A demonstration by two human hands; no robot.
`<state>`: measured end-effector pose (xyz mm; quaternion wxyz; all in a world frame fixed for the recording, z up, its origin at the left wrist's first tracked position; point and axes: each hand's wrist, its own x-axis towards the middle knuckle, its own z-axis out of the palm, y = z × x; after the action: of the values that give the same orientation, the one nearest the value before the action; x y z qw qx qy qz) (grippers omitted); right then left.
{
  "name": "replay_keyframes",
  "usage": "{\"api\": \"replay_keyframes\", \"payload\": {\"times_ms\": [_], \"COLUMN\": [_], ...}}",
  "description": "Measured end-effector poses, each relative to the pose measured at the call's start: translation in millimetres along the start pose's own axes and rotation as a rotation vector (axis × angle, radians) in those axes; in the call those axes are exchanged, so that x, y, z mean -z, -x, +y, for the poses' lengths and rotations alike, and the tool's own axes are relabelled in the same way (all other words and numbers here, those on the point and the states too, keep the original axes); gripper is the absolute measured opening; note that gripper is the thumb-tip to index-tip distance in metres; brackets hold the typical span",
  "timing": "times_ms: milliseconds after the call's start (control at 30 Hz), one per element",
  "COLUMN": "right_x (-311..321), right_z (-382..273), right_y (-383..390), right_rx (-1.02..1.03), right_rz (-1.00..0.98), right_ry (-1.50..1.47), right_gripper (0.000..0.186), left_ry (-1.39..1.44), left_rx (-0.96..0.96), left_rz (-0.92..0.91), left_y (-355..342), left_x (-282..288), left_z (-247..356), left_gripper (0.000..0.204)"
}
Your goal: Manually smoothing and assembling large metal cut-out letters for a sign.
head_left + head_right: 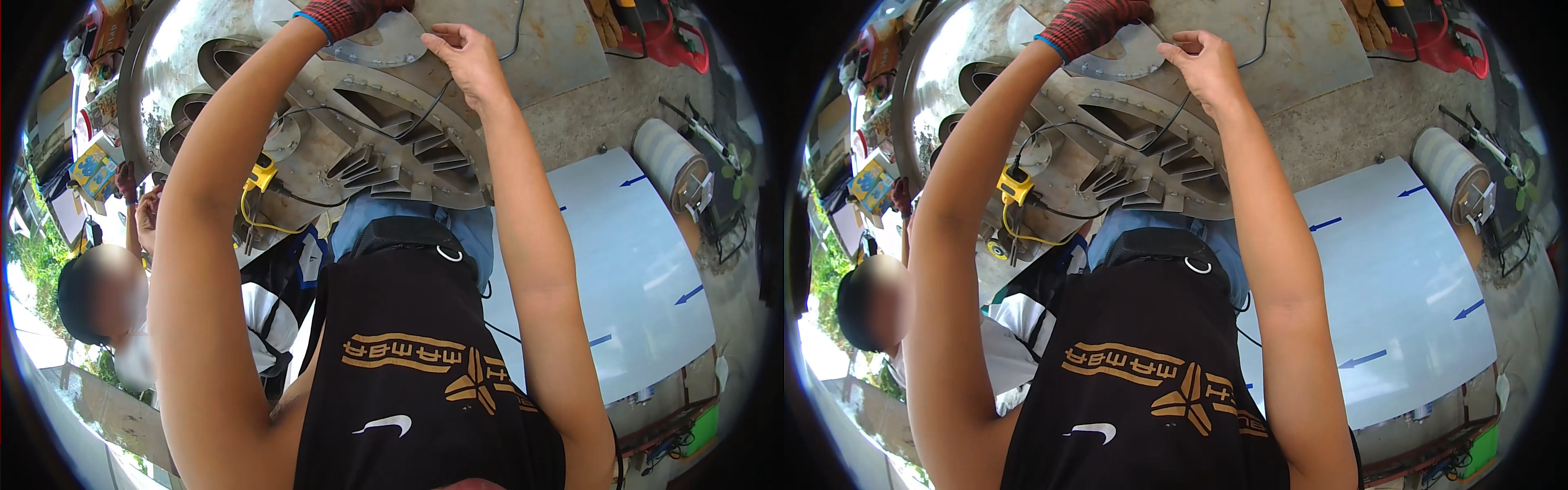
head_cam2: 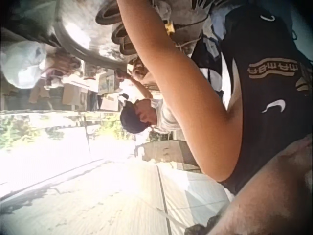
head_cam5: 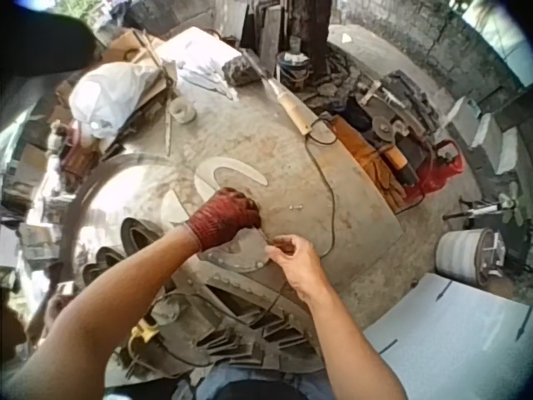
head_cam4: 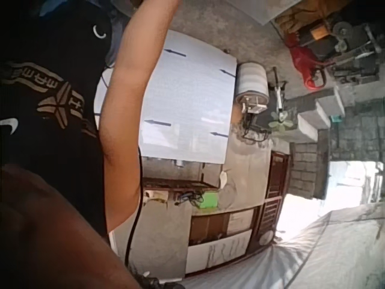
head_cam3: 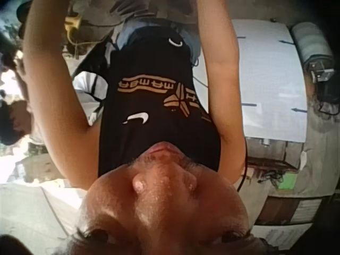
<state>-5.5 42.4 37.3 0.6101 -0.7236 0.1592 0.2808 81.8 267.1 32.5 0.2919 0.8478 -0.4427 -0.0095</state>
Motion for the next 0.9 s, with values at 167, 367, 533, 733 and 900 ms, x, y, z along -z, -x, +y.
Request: {"api": "replay_keyframes", "payload": {"times_ms": [167,367,533,733,900], "right_x": [24.9,63.6,85.1,108.3,129.1], "right_z": [-13.0,-22.6,-18.9,-14.2,-12.4], "right_y": [-1.2,14.6,30.3,37.1,35.0], "right_rx": [-0.039,0.052,0.048,0.100,0.150], "right_rz": [0.014,0.125,0.201,0.170,0.136], "right_ry": [-0.081,-0.090,-0.079,0.021,0.058], "right_gripper": [0.046,0.035,0.029,0.027,0.026], "left_ry": [-0.341,-0.406,-0.410,-0.387,-0.471], "left_rx": [0.077,0.086,0.098,0.101,0.210], "left_rz": [-0.181,-0.146,-0.174,-0.292,-0.417], "left_y": [0.8,2.2,-0.2,4.7,0.6], "left_x": [3.2,0.3,0.4,2.3,-5.3], "left_z": [5.6,5.6,6.3,6.5,8.1], "left_gripper": [0.015,0.011,0.011,0.022,0.032]}}
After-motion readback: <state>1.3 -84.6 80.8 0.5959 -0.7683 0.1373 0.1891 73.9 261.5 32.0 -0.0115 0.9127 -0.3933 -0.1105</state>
